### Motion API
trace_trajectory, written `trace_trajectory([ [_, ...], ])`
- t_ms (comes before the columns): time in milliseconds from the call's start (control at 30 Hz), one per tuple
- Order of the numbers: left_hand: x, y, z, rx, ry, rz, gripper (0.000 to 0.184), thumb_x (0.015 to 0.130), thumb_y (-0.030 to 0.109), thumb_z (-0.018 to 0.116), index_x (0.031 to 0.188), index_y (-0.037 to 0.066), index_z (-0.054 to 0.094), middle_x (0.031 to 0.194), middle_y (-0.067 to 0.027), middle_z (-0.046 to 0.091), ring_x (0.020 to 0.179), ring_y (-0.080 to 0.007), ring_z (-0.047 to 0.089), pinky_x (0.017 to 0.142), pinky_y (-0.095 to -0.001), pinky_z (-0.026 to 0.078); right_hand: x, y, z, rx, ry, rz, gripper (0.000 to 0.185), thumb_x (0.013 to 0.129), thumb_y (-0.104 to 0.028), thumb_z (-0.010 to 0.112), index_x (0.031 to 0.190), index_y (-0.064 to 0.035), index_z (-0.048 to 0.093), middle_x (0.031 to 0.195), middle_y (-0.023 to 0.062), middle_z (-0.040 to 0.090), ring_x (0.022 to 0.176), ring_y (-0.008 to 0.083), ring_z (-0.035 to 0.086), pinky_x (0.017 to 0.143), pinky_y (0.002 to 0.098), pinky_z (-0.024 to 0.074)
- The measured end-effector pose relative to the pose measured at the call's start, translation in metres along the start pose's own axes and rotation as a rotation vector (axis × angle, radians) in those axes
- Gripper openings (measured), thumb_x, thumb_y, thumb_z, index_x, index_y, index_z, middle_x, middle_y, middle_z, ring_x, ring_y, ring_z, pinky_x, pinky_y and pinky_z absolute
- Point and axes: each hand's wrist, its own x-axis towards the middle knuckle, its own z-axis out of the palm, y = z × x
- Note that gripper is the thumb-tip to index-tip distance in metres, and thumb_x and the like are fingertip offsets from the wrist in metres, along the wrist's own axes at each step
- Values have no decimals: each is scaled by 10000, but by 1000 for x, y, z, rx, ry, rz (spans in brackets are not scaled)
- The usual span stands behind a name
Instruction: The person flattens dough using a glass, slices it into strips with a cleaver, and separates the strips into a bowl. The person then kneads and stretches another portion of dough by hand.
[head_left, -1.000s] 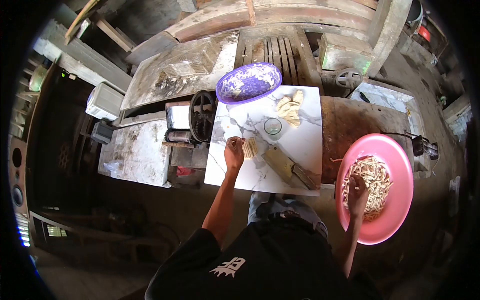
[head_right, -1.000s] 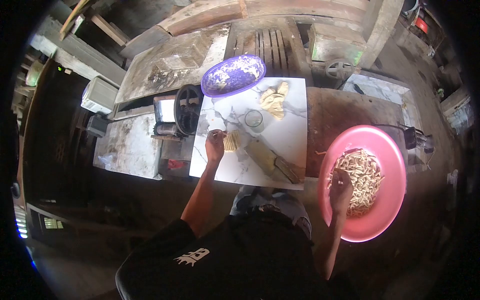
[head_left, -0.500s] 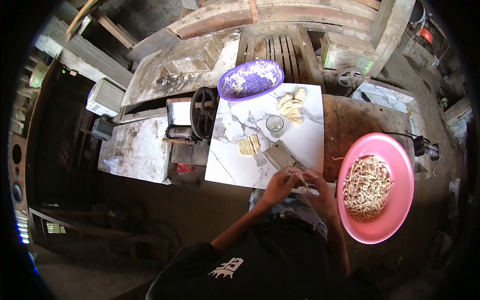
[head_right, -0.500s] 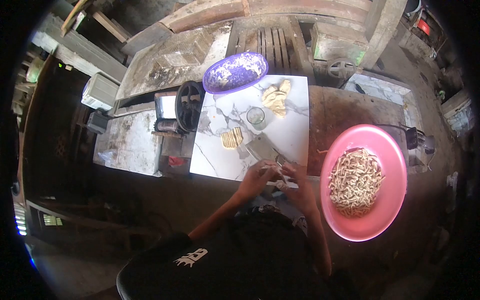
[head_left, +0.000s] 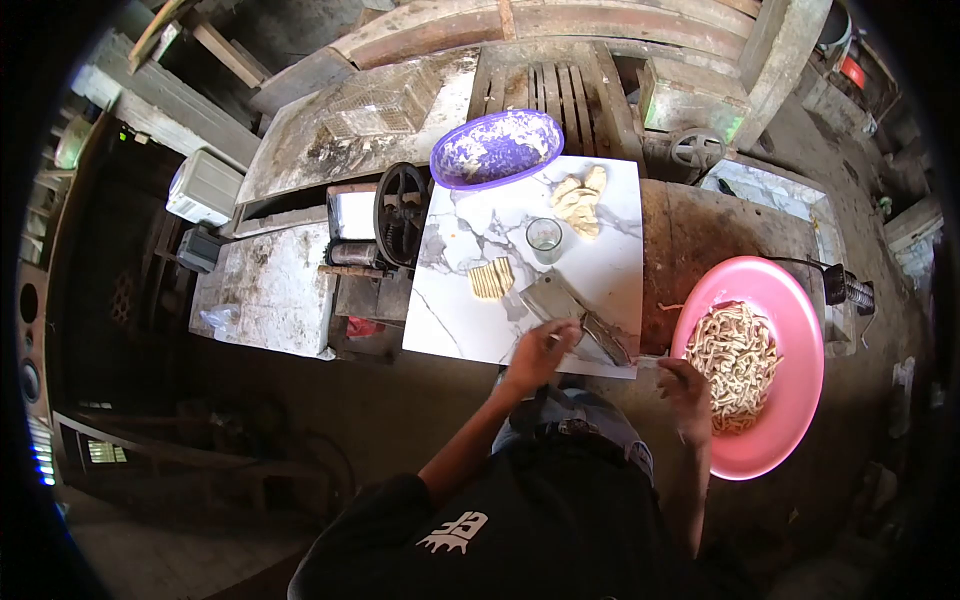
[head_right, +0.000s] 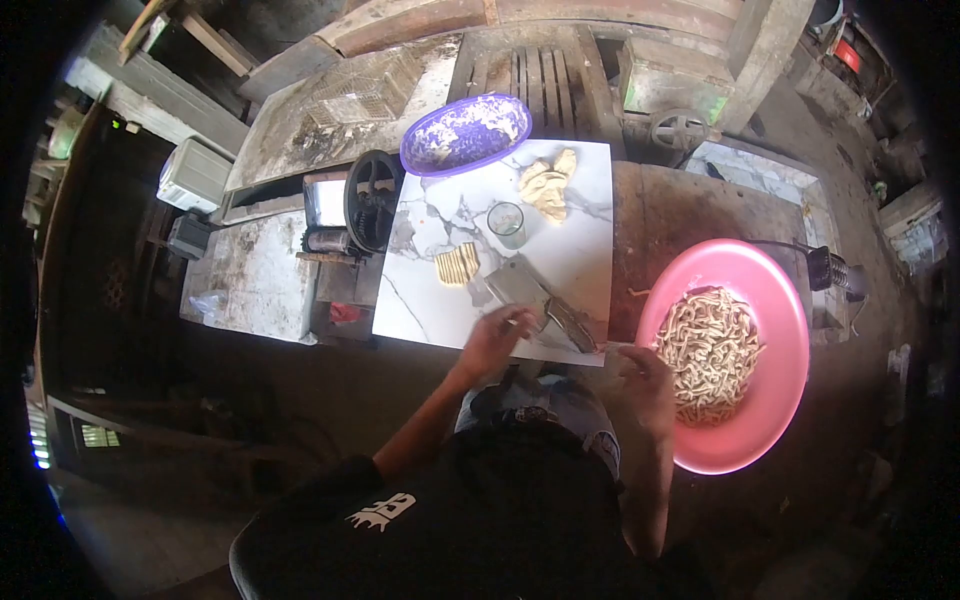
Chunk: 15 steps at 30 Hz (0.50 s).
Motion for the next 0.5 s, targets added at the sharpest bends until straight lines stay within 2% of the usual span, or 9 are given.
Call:
trace_trajectory([
  [67, 14, -28, -26, 145, 189, 37, 254, 943, 227, 616, 1089, 26, 668, 837, -80, 688, 710, -108, 619, 640, -274, 498, 6, 24, -29, -18, 75, -27, 235, 889, -75, 584, 1096, 11, 655, 904, 39, 654, 726, 85, 582, 649, 232, 477],
  [100, 20, -27, -41, 250, 285, -33, 231, 924, 212, 634, 1056, 29, 682, 848, -118, 696, 711, -126, 638, 643, -288, 506, 10, 35, -46, -37, 149, -55, 241, 882, -78, 591, 1096, 12, 656, 920, 41, 656, 736, 87, 582, 656, 233, 477],
  [167, 36, -56, -75, 434, 446, 64, 212, 906, 198, 635, 1037, 42, 694, 899, -167, 700, 722, -211, 678, 646, -332, 526, 13, 41, -68, -381, 352, -65, 236, 880, -57, 579, 1090, 14, 659, 954, 59, 670, 802, 122, 608, 722, 262, 491],
  [200, 42, -60, -89, 490, 504, 55, 199, 898, 164, 614, 1038, 48, 694, 915, -158, 694, 726, -240, 679, 662, -343, 533, 11, 38, -74, -511, 410, -71, 229, 891, -52, 563, 1085, 17, 662, 1004, 101, 688, 911, 198, 640, 830, 317, 500],
  [233, 47, -63, -103, 605, 546, 33, 227, 890, 136, 585, 1075, 47, 680, 962, -162, 678, 812, -273, 676, 736, -363, 532, 11, 45, -81, -511, 409, -72, 229, 891, -52, 563, 1085, 17, 662, 1004, 101, 688, 911, 198, 640, 830, 317, 500],
  [300, 58, -73, -127, 712, 576, 16, 286, 887, 142, 565, 1141, 44, 655, 1043, -182, 653, 959, -314, 643, 828, -404, 512, 11, 63, -97, -730, 504, -119, 223, 899, -67, 560, 1076, 16, 665, 1043, 144, 689, 1013, 268, 641, 917, 356, 483],
  [367, 69, -83, -143, 809, 581, -31, 328, 891, 175, 560, 1182, 45, 636, 1105, -201, 625, 1050, -344, 598, 872, -440, 491, 9, 70, -101, -763, 531, -75, 213, 903, -81, 567, 1066, 11, 669, 1065, 160, 685, 1048, 299, 633, 937, 371, 479],
  [433, 74, -84, -150, 844, 564, -54, 355, 892, 203, 560, 1202, 45, 629, 1109, -201, 616, 1053, -362, 587, 868, -459, 492, 8, 72, -101, -734, 564, -75, 206, 910, -97, 577, 1061, 7, 672, 1076, 164, 683, 1052, 296, 635, 930, 374, 482],
  [500, 77, -85, -154, 965, 442, -57, 344, 899, 235, 557, 1172, 41, 635, 1078, -195, 617, 1038, -370, 590, 865, -467, 491, 8, 72, -97, -733, 549, -83, 209, 913, -106, 582, 1066, 6, 670, 1078, 164, 683, 1047, 295, 637, 926, 374, 483],
])
